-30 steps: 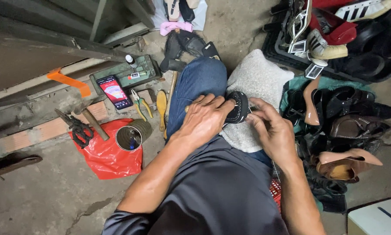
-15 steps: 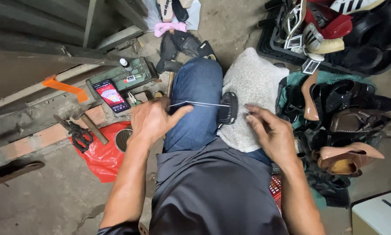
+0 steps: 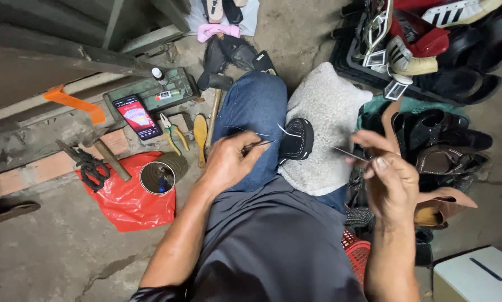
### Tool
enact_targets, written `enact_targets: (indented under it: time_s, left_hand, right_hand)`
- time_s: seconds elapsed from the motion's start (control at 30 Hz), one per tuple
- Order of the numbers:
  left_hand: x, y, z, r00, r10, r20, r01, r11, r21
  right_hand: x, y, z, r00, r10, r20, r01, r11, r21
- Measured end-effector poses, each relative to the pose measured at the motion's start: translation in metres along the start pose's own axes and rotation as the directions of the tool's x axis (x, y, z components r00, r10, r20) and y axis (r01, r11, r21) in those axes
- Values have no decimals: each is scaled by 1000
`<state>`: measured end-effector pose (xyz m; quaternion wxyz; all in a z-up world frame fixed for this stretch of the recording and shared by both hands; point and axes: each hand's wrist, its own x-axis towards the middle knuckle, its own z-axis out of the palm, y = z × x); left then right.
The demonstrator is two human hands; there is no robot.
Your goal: The person sits on the floor and sews a black shoe sole using a needle and white thread. They repeatedly pull the thread through the sole to secure it, occasionally adjusting the shoe's position on their lap.
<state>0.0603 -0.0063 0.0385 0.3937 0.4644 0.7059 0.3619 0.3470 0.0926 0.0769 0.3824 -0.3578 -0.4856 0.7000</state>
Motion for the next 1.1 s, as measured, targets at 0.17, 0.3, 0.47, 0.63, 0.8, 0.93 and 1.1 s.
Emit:
enact_targets:
  time_s: [0.17, 0.3, 0.47, 0.63, 0.8, 0.93, 1.1]
  left_hand:
    - [7, -1, 22, 997, 57, -41, -56, 998, 27]
    - [20, 2, 36, 997, 73, 7, -73, 997, 21]
    - [12, 10, 30, 980, 166, 110, -127, 945, -301]
    - [0, 32, 18, 950, 239, 200, -198, 959, -205]
    - [12, 27, 40, 926, 364, -101, -335, 915, 224]
    - [27, 8, 68, 883, 450, -136, -386, 859, 335]
    - [37, -2, 96, 853, 477, -212, -396, 856, 332]
  right_hand:
    - [7, 37, 12, 998, -55, -36, 57, 997, 53]
    - [19, 11, 65, 989, -105, 105, 147, 801, -581]
    - [21, 22, 61, 985, -75, 157, 173, 483, -859]
    - [15, 41, 36, 974, -154, 163, 219, 492, -842]
    - [15, 42, 29, 979, -159, 124, 192, 538, -821]
    - [15, 47, 19, 985, -145, 96, 160, 539, -827]
    - [14, 52, 12, 992, -112, 65, 118, 580, -806]
